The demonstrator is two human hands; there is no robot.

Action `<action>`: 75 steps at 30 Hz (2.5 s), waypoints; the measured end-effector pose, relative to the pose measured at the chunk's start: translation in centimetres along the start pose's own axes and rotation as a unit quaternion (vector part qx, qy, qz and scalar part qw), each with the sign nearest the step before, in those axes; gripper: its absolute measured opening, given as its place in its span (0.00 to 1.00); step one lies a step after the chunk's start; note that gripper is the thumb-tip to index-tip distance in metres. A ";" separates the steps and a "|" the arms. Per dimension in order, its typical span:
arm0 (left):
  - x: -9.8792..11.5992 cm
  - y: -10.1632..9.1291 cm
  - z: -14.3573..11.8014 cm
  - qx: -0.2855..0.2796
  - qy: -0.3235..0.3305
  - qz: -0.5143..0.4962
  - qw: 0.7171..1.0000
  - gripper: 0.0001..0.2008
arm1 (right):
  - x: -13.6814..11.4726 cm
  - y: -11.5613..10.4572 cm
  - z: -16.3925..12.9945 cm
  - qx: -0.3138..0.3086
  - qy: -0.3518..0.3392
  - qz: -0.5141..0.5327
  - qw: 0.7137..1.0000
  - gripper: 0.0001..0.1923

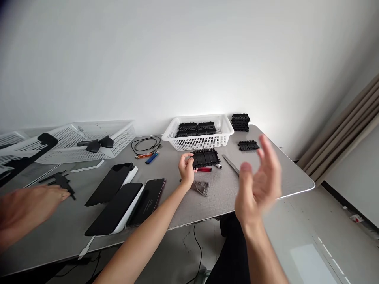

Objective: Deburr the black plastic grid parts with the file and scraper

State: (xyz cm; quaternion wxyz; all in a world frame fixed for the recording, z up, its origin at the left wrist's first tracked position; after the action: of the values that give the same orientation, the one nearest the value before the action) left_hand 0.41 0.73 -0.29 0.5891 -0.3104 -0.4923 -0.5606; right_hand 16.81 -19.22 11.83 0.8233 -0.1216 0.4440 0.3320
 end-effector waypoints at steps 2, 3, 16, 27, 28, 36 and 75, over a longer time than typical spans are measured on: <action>0.6 0.0 0.0 -0.002 0.025 0.002 1.000 0.06 | 1.8 1.7 0.0 -0.025 0.035 0.021 0.999 0.32; 0.9 -0.1 0.0 0.000 0.038 0.001 0.999 0.05 | 3.2 2.7 -0.1 -0.060 0.064 0.033 0.996 0.32; 3.4 0.5 -1.3 -0.038 0.076 -0.006 0.996 0.08 | 10.5 6.3 -3.4 -0.093 0.248 0.116 0.957 0.40; 5.1 -0.2 -0.2 -0.134 0.056 0.004 0.989 0.28 | 10.9 6.9 -3.1 -0.116 0.307 0.249 0.911 0.34; 4.7 -0.6 -0.1 -0.138 0.046 0.013 0.989 0.30 | 11.2 7.0 -3.1 -0.125 0.299 0.241 0.915 0.33; 2.6 -1.9 -1.0 -0.117 0.019 0.083 0.989 0.31 | 13.8 7.4 -3.6 -0.139 0.250 0.138 0.948 0.31; 1.5 -1.1 -0.9 -0.080 -0.064 -0.010 0.995 0.11 | 12.8 7.3 -4.3 -0.122 0.260 0.150 0.946 0.19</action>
State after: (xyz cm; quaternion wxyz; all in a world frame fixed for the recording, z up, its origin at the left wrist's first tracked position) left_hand -0.65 -0.79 0.62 0.5239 -0.3868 -0.4859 -0.5830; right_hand 14.21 -10.28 -0.34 0.5993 -0.2354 0.6114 0.4600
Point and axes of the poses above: each hand's wrist, its own z-axis towards the middle knuckle, its own y-axis out of the palm, x = y × z, the point moved 3 cm from there along z, towards the middle knuckle, and after that the axes turned 3 degrees about x, right-handed, at the moved point
